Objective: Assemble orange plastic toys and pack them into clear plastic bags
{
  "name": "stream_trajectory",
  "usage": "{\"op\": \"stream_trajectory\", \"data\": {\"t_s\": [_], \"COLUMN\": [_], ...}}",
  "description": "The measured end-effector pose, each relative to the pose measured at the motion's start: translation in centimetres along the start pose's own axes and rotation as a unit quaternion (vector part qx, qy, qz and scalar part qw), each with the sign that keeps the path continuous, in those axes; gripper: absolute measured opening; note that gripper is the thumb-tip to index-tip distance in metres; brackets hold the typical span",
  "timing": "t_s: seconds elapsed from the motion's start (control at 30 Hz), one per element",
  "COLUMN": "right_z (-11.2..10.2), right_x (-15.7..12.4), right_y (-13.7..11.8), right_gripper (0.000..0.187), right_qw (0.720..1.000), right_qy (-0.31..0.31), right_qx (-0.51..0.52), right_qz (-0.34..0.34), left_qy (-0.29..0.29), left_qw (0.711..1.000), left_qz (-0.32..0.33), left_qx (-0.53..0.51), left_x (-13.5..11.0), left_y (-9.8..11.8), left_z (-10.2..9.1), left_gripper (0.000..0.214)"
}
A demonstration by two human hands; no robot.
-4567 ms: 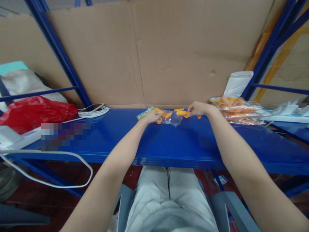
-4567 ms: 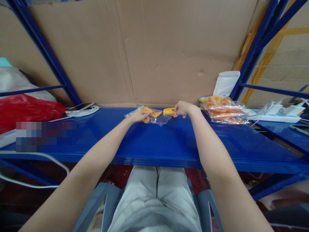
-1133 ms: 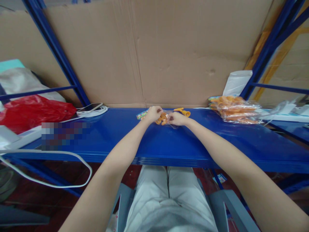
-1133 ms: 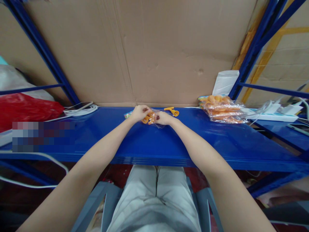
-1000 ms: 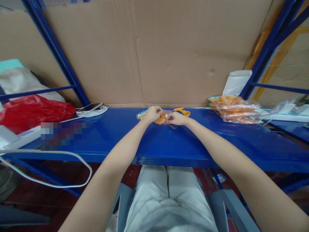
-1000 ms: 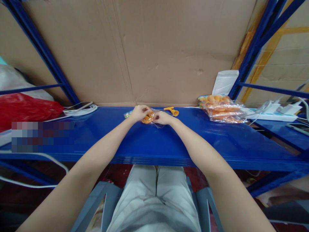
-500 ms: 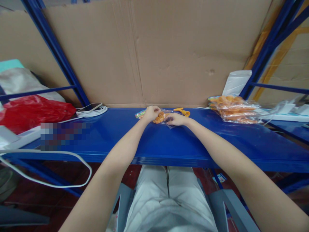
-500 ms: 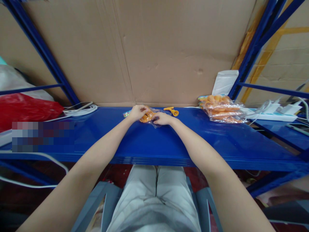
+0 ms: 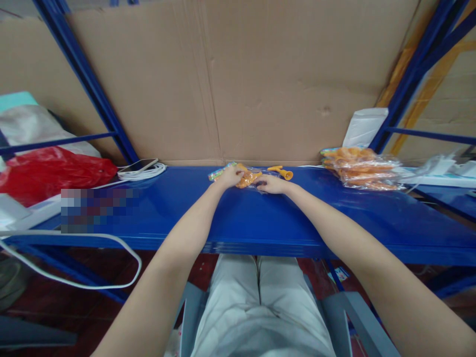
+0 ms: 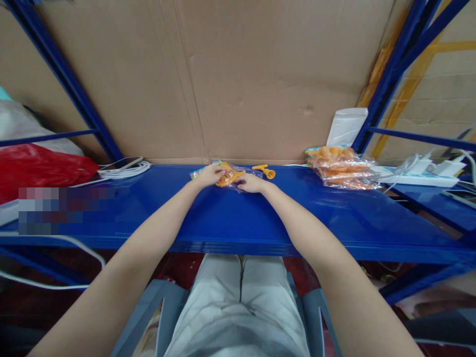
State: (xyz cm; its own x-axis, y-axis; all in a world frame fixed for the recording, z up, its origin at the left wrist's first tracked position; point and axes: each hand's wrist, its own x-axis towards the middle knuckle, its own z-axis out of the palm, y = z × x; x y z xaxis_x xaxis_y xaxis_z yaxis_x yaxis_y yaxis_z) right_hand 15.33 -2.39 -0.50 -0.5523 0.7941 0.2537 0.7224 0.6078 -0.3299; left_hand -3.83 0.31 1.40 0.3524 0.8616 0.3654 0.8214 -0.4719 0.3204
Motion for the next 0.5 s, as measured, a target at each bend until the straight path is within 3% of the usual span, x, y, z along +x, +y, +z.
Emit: {"op": "stream_trajectory", "data": {"t_s": [0.2,0.33,0.43,0.5], "right_z": [-1.0,-3.1,-4.3,-4.4], "right_x": [-0.2,-0.9,-1.7,-2.3], "right_y": [-0.6,-0.4,0.9,2.2], "right_gripper": [0.037,0.033,0.03,0.029], "right_qw": [0.999,0.982,0.952,0.943], "right_qy": [0.001,0.076,0.142,0.154], "right_qx": [-0.026,-0.08,-0.13,-0.136], "right_qz": [0.043,0.151,0.24,0.262], "left_qy": [-0.02,-0.021,-0.023,-0.024], "left_qw": [0.999,0.999,0.999,0.999], "left_qz": [0.003,0.004,-0.003,-0.004], "left_qx": [-0.038,-0.04,-0.031,-0.027], "left_x": [0.2,0.3,0.3,0.2], "left_y": [-0.5,-0.7,-0.7,-0.5], "left_z": [0.3,0.5,0.6,0.6], "left_gripper": [0.029,0.029,0.029,0.03]}}
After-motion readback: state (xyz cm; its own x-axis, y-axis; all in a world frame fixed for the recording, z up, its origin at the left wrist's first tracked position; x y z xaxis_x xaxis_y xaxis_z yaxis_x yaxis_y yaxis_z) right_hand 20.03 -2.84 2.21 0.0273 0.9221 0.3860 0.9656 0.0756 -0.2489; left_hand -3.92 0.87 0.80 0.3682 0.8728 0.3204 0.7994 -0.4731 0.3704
